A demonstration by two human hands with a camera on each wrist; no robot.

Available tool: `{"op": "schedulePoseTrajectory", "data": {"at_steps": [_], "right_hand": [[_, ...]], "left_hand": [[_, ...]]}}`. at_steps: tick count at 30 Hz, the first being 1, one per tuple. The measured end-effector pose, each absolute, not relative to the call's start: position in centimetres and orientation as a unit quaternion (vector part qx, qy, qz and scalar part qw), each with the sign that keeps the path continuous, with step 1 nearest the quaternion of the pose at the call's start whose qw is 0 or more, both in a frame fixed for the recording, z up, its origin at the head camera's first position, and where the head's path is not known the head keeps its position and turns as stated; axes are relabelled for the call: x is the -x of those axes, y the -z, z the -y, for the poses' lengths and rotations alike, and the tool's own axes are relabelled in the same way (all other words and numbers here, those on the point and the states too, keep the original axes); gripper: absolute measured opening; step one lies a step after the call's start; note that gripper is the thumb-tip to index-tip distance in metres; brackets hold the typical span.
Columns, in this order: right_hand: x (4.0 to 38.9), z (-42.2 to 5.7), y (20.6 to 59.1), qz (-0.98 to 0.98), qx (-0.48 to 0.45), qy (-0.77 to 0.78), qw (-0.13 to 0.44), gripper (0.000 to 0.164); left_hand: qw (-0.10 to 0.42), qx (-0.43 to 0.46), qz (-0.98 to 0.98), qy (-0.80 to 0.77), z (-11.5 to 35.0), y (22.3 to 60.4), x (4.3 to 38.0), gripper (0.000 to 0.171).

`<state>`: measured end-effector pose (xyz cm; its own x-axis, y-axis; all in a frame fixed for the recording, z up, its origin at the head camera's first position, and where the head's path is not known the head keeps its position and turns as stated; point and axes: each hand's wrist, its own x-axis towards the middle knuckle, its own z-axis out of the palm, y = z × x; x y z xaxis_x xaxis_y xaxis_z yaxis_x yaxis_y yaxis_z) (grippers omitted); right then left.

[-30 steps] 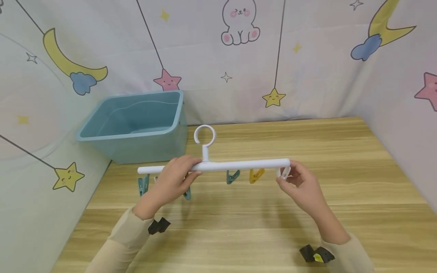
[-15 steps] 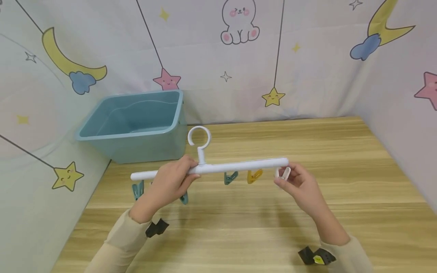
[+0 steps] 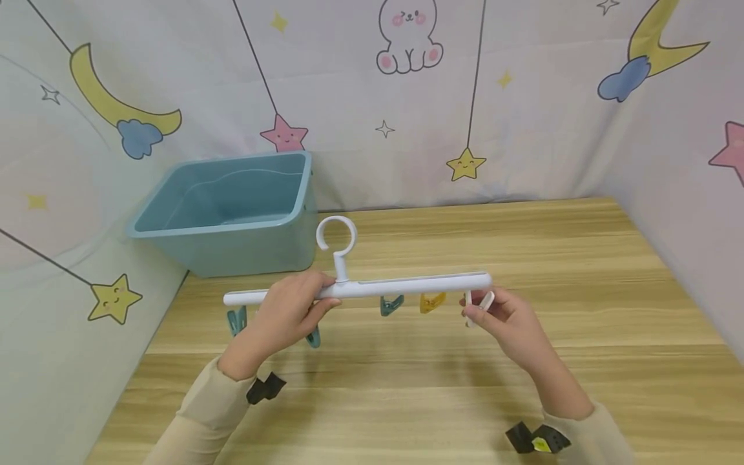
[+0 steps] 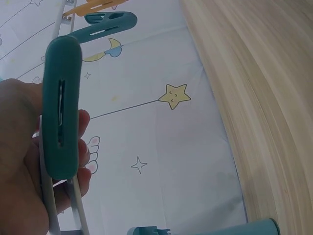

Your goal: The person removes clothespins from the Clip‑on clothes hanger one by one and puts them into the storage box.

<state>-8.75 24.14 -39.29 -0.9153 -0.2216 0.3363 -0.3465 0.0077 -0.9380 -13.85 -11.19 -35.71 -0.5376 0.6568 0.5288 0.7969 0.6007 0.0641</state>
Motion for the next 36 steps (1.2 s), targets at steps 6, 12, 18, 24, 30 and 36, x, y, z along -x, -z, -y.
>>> {"op": "schedulePoseTrajectory", "data": {"at_steps": [6,12,18,24,30,36], "right_hand": [[8.8,-23.9,39.2,0.695,-0.222,-0.683,0.037,0.015],[8.5,-23.4,38.8,0.673,-0.231,-0.699,0.065,0.02],[8.1,-23.1,38.4,0.665,-0.222,-0.705,0.109,0.024],[7.9,-23.0,37.9,0.691,-0.23,-0.673,0.13,0.016],[7.8,-22.6,37.7,0.684,-0.245,-0.671,0.151,0.008],[8.1,-22.7,37.6,0.607,-0.315,-0.721,0.114,0.013]], "left_hand": [[0.246,0.419,0.862,0.144,11.4,35.6,13.8,0.032],[0.282,0.429,0.847,0.138,11.5,35.3,13.6,0.032],[0.304,0.433,0.837,0.138,11.6,34.9,13.4,0.039],[0.318,0.432,0.832,0.141,11.6,34.9,13.2,0.043],[0.346,0.432,0.819,0.152,11.5,34.8,13.0,0.044],[0.351,0.437,0.811,0.165,11.4,34.4,12.9,0.04]]}}
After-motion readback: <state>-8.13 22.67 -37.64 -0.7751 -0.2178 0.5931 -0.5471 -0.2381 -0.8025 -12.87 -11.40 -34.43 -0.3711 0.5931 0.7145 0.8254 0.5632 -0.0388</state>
